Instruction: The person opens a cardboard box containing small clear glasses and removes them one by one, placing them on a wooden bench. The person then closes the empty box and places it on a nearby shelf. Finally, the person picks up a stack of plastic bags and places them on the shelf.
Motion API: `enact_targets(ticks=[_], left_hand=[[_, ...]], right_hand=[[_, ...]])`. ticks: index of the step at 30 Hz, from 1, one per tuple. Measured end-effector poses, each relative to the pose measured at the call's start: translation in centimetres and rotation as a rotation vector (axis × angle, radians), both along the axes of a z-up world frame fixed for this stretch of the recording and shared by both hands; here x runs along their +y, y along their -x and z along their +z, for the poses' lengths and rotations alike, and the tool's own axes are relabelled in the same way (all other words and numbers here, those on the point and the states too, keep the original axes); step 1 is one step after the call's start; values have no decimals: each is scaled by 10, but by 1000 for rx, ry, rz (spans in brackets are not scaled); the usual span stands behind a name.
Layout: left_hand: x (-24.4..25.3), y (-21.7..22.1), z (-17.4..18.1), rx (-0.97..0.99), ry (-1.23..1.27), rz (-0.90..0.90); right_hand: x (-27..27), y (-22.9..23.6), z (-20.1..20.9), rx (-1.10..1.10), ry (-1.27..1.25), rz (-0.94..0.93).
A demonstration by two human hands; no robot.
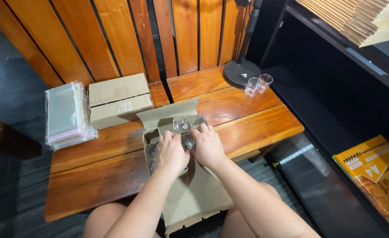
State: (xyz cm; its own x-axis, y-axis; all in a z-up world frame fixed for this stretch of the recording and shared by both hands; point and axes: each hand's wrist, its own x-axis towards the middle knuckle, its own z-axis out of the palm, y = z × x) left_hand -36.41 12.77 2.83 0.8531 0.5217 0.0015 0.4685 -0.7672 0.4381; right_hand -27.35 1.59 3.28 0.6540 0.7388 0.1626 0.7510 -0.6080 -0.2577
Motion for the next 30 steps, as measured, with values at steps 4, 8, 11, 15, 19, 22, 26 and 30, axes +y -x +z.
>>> enact_targets(ticks=[4, 8, 11, 15, 19, 22, 26, 30], left_hand=[[2, 0, -6, -44, 18, -2], [1, 2, -6, -93, 72, -35], [0, 8, 15, -138, 131, -55], [-11, 16, 56, -219, 357, -96], [-18, 4, 68, -296, 412, -163], [-21, -22, 57, -408, 403, -214], [-26, -68, 28, -496, 402, -231], [-38, -116, 12, -578, 393, -271]], right_hand=[[-4, -6, -11, 11, -41, -7], [-10, -3, -7, 53, -139, 6], [-11, -11, -16, 121, -234, 2], [-22, -8, -1, 410, -498, -21], [-24, -26, -12, 518, -706, -16], [-33, -43, -15, 649, -888, -54], [-51, -64, -11, 642, -1021, -135], [-68, -91, -14, 561, -1108, -184]])
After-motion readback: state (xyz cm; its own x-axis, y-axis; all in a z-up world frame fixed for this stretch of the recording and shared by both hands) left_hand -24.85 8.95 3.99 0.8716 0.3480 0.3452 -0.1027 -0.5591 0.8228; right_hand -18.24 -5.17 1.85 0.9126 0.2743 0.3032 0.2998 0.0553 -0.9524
